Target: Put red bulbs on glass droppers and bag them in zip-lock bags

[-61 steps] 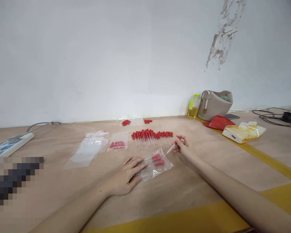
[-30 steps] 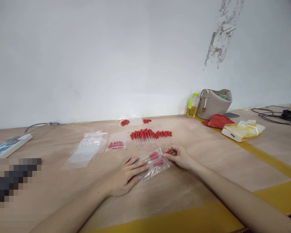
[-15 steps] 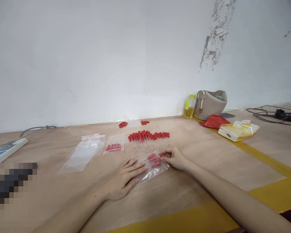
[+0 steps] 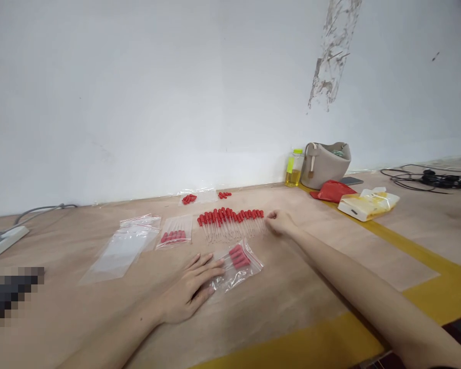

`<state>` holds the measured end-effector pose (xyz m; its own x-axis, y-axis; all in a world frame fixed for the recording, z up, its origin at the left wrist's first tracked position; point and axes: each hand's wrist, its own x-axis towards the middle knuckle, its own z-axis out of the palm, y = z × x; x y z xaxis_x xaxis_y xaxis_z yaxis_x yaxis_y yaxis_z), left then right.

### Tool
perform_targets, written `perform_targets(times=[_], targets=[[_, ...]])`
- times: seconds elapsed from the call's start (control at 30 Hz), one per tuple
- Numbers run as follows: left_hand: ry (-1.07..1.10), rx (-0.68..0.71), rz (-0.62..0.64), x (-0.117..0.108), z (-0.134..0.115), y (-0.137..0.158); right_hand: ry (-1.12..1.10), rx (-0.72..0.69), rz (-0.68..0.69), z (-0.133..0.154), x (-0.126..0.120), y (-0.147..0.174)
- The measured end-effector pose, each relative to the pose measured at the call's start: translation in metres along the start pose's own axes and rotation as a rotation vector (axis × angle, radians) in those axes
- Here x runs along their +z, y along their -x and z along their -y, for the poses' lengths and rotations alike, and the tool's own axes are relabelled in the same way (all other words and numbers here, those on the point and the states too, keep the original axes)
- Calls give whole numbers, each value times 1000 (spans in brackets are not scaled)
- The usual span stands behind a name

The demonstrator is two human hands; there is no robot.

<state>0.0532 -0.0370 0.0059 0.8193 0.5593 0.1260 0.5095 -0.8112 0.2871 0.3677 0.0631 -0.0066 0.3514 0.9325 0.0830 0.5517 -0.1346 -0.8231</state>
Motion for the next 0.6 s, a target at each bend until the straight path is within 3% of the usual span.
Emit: perform_targets(times=[0.17, 0.4, 0.6], targets=[[-56, -5, 41, -3, -2, 0, 105, 120, -4, 6, 9, -38], [-128, 77, 37, -8, -6, -4, 242, 166, 47, 23, 20, -57], [-115, 135, 80, -11, -9, -6, 86, 106, 43, 21, 21, -56]])
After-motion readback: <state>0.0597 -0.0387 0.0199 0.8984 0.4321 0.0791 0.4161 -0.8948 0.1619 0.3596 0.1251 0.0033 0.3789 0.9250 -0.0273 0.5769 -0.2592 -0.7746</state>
